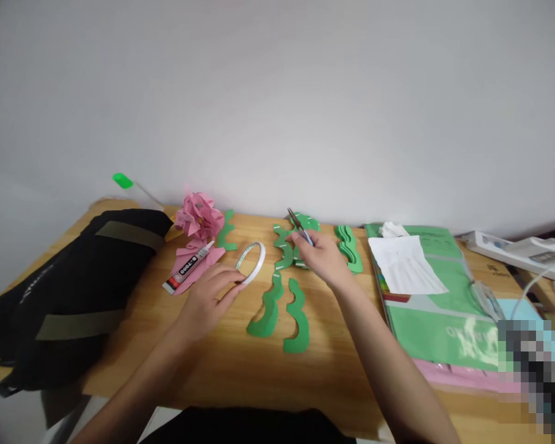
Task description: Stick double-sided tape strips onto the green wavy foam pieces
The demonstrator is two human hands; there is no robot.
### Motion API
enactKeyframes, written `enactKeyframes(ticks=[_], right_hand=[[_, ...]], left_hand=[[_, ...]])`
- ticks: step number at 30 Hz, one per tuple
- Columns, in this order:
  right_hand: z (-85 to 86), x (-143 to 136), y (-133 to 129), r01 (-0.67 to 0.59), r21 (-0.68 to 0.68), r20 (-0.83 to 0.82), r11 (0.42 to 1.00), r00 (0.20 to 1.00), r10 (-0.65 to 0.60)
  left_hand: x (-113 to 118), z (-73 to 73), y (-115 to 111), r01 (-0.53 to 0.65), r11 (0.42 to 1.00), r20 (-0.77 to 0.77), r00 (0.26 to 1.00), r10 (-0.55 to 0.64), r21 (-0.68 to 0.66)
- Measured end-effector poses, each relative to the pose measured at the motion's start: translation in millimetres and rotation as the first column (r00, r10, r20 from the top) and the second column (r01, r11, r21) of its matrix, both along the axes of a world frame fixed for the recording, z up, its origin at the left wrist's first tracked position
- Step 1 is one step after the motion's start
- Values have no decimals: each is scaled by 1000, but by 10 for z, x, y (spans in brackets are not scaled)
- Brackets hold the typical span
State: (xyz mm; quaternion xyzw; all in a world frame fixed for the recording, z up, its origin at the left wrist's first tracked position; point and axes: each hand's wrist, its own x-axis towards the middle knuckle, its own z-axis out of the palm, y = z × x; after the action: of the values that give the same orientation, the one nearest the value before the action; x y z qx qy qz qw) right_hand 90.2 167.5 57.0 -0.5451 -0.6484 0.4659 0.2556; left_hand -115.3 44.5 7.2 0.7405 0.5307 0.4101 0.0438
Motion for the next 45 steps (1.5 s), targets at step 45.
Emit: enactKeyframes(ticks=[45], right_hand=[[14, 343, -719, 185, 151, -272, 971, 952, -139]], left_hand=[[420, 323, -232, 407, 642, 694, 662, 283, -650]])
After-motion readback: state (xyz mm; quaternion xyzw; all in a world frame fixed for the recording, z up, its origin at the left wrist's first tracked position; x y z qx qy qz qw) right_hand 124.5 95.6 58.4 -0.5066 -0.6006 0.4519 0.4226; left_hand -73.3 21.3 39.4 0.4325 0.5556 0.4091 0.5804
